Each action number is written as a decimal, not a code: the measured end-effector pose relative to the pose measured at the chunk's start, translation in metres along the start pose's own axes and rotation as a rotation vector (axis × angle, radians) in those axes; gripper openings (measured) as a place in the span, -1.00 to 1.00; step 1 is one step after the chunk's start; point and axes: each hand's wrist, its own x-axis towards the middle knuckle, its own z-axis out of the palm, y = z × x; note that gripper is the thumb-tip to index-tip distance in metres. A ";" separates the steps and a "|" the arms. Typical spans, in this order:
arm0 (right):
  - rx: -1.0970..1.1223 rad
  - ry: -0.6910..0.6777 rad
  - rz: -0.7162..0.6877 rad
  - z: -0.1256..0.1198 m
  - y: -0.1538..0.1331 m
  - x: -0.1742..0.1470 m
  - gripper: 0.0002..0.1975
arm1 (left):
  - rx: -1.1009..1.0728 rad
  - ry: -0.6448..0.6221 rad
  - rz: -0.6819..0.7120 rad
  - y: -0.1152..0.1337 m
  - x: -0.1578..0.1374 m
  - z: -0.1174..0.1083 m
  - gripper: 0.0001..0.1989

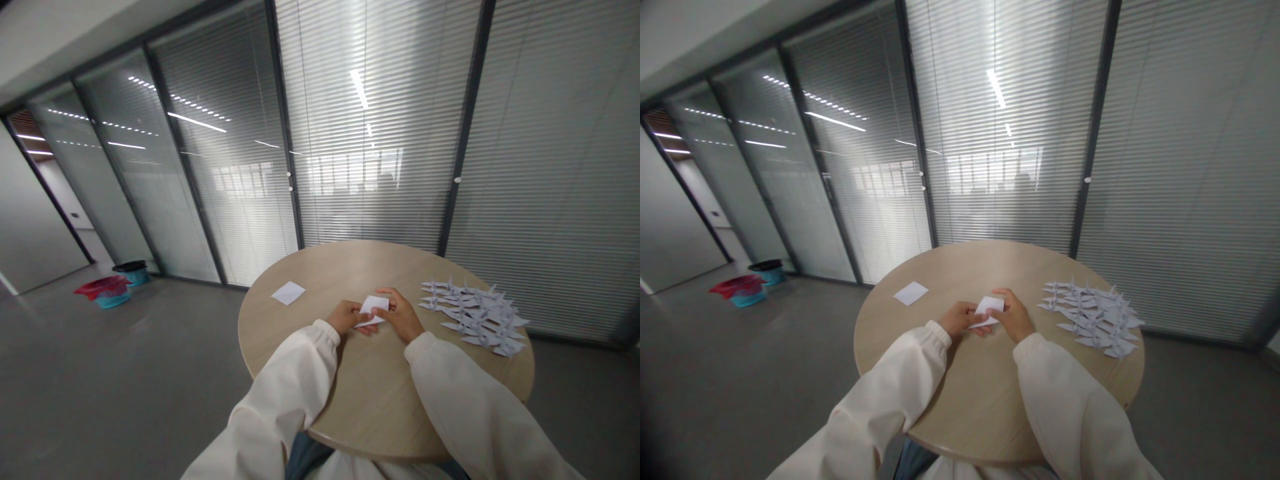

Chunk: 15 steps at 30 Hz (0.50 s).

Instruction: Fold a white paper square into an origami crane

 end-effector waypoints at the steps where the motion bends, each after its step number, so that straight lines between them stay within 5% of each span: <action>1: -0.006 0.002 0.004 0.000 0.000 0.000 -0.53 | 0.001 -0.008 -0.002 0.000 0.000 0.000 -0.50; 6: -0.047 0.073 0.002 -0.003 0.002 0.002 -0.61 | 0.001 0.002 0.046 0.000 -0.001 0.000 -0.53; 15: -0.030 0.136 -0.007 -0.007 0.005 0.003 -0.61 | -0.103 0.317 0.177 0.008 0.002 -0.008 -0.55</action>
